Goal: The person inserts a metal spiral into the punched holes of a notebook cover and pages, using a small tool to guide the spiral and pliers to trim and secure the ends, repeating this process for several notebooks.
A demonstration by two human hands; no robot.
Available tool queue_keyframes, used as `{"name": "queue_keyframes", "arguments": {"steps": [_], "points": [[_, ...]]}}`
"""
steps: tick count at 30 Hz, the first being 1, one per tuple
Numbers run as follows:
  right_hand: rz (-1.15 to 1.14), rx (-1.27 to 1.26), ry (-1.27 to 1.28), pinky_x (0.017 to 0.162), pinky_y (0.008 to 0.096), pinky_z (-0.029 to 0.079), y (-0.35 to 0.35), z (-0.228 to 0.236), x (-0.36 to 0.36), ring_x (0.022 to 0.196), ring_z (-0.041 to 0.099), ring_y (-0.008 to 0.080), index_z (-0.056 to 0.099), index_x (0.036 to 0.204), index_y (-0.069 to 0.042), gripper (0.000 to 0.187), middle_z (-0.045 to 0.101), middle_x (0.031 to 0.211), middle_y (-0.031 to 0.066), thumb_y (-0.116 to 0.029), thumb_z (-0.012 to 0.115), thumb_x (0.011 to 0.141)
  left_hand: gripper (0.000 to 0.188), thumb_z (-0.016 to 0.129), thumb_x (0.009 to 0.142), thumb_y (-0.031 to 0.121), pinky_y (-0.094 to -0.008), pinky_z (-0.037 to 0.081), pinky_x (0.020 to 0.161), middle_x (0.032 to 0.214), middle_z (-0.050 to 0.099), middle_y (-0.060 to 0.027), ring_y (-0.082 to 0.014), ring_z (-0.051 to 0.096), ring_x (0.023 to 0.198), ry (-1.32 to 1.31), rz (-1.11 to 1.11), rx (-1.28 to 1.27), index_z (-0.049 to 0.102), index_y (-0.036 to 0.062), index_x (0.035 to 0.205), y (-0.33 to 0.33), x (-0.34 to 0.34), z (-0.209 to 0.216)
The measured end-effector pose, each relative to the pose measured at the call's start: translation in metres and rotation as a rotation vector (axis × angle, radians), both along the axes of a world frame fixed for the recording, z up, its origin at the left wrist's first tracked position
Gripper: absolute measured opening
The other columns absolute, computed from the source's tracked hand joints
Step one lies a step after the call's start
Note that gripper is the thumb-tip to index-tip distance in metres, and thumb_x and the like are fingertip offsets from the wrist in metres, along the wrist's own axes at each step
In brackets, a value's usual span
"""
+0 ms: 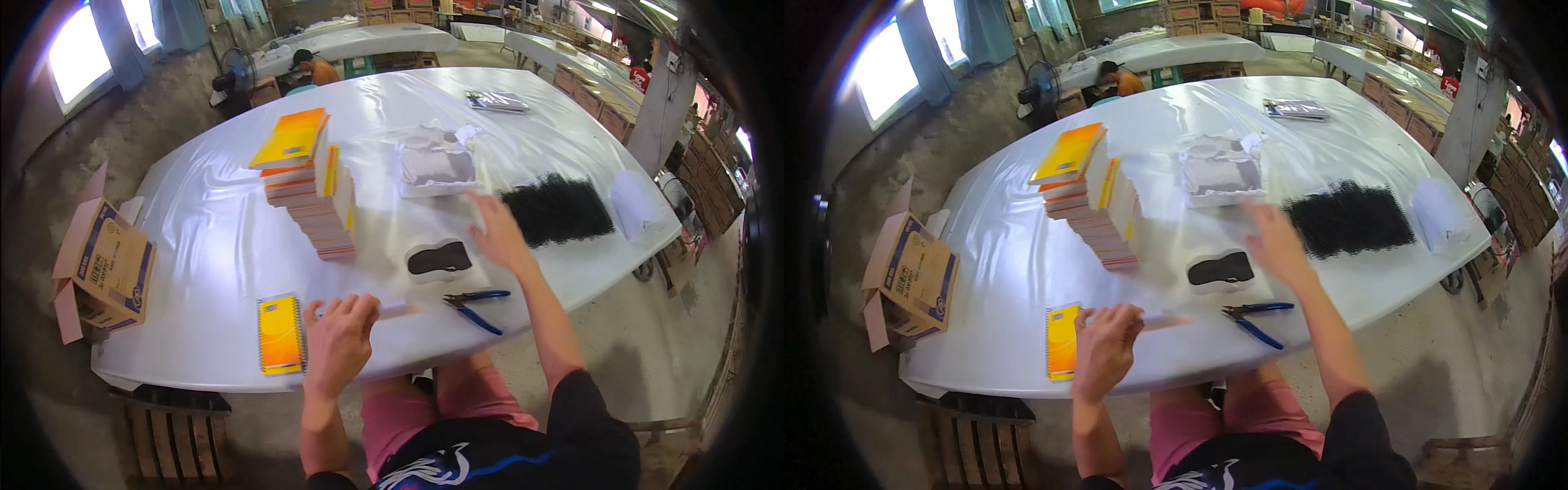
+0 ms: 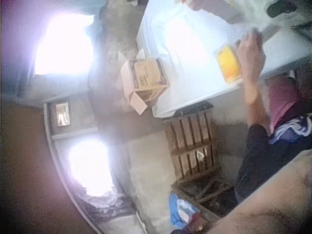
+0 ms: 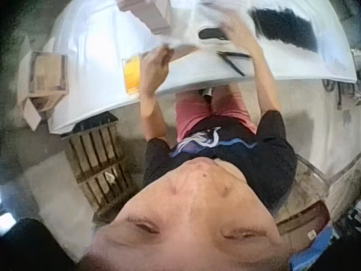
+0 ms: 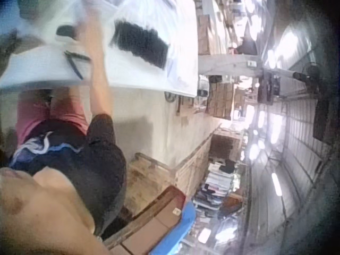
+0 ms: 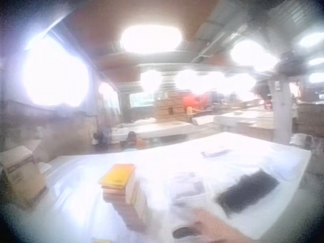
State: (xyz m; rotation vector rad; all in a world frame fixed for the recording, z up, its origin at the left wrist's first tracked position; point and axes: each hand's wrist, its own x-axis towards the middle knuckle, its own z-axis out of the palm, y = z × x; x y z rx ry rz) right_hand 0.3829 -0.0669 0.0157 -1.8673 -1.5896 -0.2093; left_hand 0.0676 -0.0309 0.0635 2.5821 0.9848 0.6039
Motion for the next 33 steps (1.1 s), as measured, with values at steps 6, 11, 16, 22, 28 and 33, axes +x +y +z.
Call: {"name": "queue_keyframes", "arguments": {"steps": [6,11,16,22,28,33], "points": [[-0.488,-0.458,-0.371,0.083,0.047,0.049,0.004,-0.052,0.098,0.109,0.053,0.037,0.049,0.121,-0.007,0.048,0.053,0.117,0.0172,-0.011,0.064,0.077,0.018,0.065,0.081,0.028,-0.0777,0.006,0.096,0.123,0.049,-0.0021,-0.0252,0.038,0.126,0.203,0.094,0.169,0.058,0.0159,0.092,-0.023,0.019,-0.063],[-0.396,-0.522,-0.338,0.069,0.0487,0.053,0.017,-0.035,0.108,0.08,0.065,0.0405,0.056,0.1,0.0,0.021,0.064,0.089,0.022,-0.005,0.054,0.08,0.066,0.076,0.06,0.063,-0.0802,0.007,0.092,0.133,0.04,-0.0109,-0.038,0.021,0.136,-0.067,0.301,0.296,0.055,0.0068,0.087,-0.03,0.037,-0.092],[-0.375,-0.275,-0.387,0.08,0.0454,0.05,0.008,-0.029,0.102,0.093,0.061,0.0375,0.064,0.104,-0.005,0.023,0.063,0.094,0.0186,-0.006,0.05,0.086,0.053,0.081,0.057,0.048,-0.0553,0.03,0.092,0.117,0.049,-0.0086,-0.0334,0.039,0.119,-0.226,0.38,0.369,0.053,0.009,0.077,-0.025,0.06,-0.1],[0.275,-0.296,0.305,0.074,0.0334,0.047,-0.03,0.017,0.006,0.082,0.058,0.0268,0.067,0.111,-0.009,0.025,0.058,0.086,0.0127,-0.02,0.055,0.092,0.047,0.08,0.056,0.047,-0.0504,0.03,0.086,0.107,0.052,-0.0045,-0.0272,0.043,0.103,-0.298,0.399,0.443,0.053,0.0155,0.077,-0.023,0.06,-0.112],[0.447,-0.216,0.518,0.07,0.0321,0.046,-0.056,-0.002,-0.079,0.078,0.056,0.0231,0.07,0.105,-0.012,0.024,0.058,0.086,0.0077,-0.01,0.069,0.081,0.048,0.079,0.057,0.052,-0.0501,0.03,0.084,0.1,0.051,-0.0029,-0.0269,0.044,0.101,-0.279,0.354,0.496,0.054,0.0149,0.075,-0.024,0.056,-0.114],[0.407,-0.101,0.445,0.072,0.0326,0.046,-0.054,-0.018,-0.089,0.08,0.056,0.0232,0.071,0.101,-0.012,0.025,0.06,0.088,0.0072,-0.007,0.071,0.077,0.05,0.08,0.056,0.054,-0.0518,0.03,0.084,0.096,0.05,-0.0031,-0.0268,0.045,0.101,-0.286,0.376,0.5,0.054,0.0143,0.074,-0.024,0.056,-0.115]]}}
